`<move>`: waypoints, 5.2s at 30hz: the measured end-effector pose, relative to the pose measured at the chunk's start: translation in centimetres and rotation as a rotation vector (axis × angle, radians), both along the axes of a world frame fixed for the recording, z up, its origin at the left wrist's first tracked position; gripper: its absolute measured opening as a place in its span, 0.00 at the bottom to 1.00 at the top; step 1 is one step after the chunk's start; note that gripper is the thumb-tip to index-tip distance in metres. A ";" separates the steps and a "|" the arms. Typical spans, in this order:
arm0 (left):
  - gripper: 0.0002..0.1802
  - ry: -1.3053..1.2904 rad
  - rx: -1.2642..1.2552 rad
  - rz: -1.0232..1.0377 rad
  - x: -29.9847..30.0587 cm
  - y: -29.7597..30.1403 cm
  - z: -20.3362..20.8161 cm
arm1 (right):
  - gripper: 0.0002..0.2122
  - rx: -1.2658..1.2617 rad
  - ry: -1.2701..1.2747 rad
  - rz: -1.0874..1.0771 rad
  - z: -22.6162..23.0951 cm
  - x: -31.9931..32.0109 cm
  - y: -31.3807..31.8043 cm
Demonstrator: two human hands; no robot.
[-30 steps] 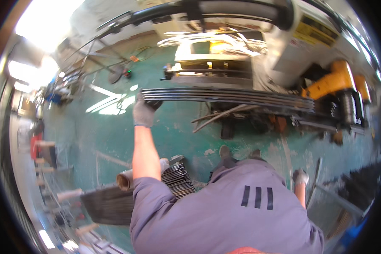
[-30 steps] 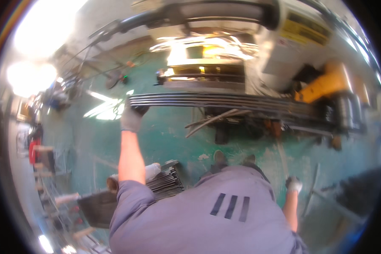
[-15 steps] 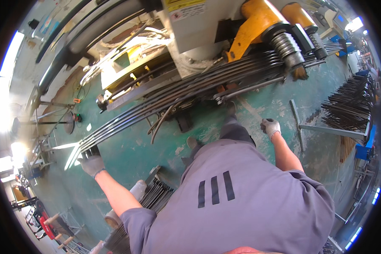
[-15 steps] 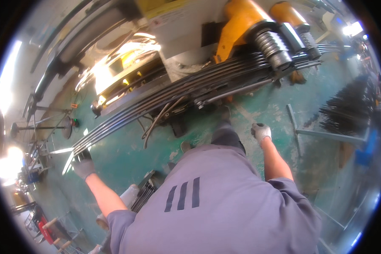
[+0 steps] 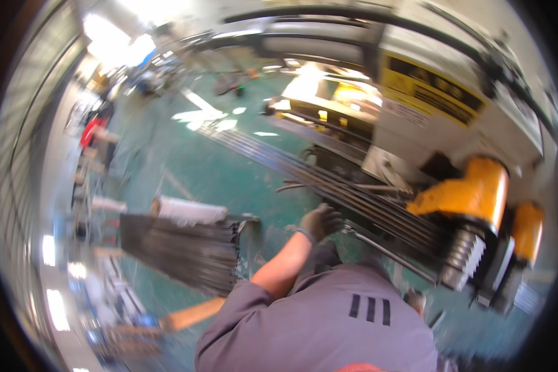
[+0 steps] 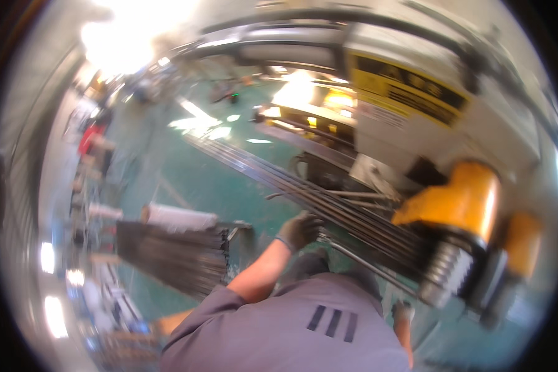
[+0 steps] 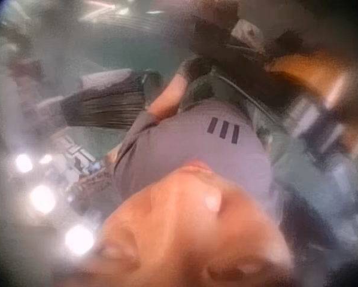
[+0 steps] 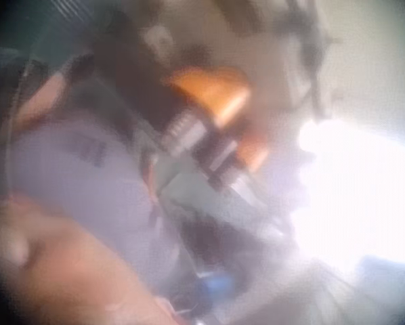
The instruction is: The person feeds long metal bars into a machine to bend them into U-shapes and then hangs the finished pieces onto a storage rack.
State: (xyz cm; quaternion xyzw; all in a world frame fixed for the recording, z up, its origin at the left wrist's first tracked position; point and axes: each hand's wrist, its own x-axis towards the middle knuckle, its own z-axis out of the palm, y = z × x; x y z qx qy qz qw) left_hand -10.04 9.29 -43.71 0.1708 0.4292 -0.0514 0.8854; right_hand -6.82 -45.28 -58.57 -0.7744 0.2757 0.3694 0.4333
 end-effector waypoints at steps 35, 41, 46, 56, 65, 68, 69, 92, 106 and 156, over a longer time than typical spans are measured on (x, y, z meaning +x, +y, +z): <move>0.25 -0.385 0.581 0.211 -4.3 -0.3 15.9 | 0.14 -0.159 -0.423 -0.055 8.6 -8.8 -3.0; 0.26 -0.661 0.662 0.160 1.3 -0.7 22.4 | 0.10 0.027 -0.759 -0.234 16.8 -6.1 -1.1; 0.19 -0.535 0.931 0.358 2.5 -1.5 28.9 | 0.10 0.313 -0.972 -0.367 24.4 -2.9 1.4; 0.11 -0.615 1.468 0.743 3.8 -11.6 40.9 | 0.18 0.491 -1.188 -0.566 30.9 3.7 5.0; 0.17 -0.945 1.380 0.530 9.3 -15.1 50.3 | 0.22 0.853 -0.842 -0.872 34.6 7.1 4.7; 0.20 -1.040 1.518 0.181 11.3 -19.0 51.4 | 0.21 0.910 -0.876 -0.808 32.5 10.4 4.3; 0.15 -1.072 1.359 0.189 12.3 -20.7 51.6 | 0.20 0.931 -0.910 -0.808 31.9 11.5 4.0; 0.11 -0.747 3.188 -0.081 19.6 -28.6 51.8 | 0.18 0.819 -1.073 -0.754 28.6 16.8 3.3; 0.14 -0.990 1.891 -0.225 16.1 -30.1 52.5 | 0.19 0.978 -0.900 -0.827 31.0 14.9 4.3; 0.16 -0.599 1.916 -0.278 11.3 -32.5 55.1 | 0.13 0.766 -0.986 -0.726 29.1 15.0 4.3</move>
